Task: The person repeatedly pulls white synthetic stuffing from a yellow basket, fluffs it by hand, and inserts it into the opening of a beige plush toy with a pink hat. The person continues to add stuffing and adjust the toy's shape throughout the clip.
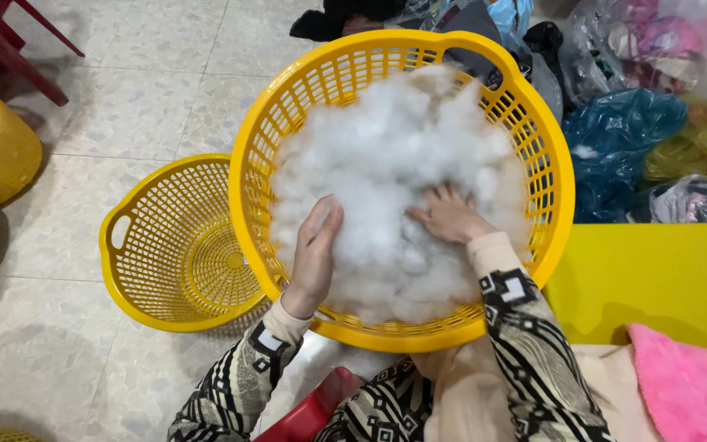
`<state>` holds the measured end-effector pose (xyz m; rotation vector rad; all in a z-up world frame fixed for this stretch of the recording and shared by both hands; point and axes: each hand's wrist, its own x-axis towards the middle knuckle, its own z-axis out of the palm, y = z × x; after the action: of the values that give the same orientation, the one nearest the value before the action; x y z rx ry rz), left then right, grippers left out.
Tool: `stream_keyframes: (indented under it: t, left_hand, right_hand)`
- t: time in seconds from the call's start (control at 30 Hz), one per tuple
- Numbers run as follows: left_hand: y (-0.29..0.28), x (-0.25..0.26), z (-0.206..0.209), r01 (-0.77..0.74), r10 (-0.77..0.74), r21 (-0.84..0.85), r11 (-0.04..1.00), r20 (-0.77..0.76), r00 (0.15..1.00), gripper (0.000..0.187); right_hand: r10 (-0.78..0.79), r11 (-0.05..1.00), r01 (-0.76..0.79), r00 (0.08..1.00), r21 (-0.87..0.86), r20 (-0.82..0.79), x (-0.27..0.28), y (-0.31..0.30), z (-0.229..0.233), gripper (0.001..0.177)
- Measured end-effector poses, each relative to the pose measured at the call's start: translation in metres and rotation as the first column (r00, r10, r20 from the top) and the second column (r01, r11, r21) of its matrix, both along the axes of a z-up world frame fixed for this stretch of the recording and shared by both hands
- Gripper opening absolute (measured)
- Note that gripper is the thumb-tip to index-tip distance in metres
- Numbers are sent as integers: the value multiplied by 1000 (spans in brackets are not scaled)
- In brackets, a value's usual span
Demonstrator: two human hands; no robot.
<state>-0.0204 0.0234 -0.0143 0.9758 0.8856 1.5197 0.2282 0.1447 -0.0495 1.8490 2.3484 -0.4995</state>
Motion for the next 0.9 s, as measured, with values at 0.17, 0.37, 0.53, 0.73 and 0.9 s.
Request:
stream_keyframes:
  t: [0.17,0.37,0.53,0.73,0.9]
  left_hand:
    - [0,11,-11,6,-6,-1,1000,140,990,32]
    - [-12,22,-9,-53,54,4,999,-18,998,25]
    - [-21,34,-6,-51,50,25,998,45,998,23]
    - [-30,61,15,4,-29,95,995,261,965,22]
    - [-29,49,29,-85,361,447,890,-579,731,30]
  right_hand:
    - [-71,996,70,997,-60,-21,27,-2,-8,79]
    - [45,938,51,962,342,-268,42,-55,86,82]
    - [327,674,4,895,739,-303,26,-102,122,77]
    - [107,993,32,238,118,-965,-24,-138,78,64]
    - [130,975,109,432,195,-893,-34,-149,60,22]
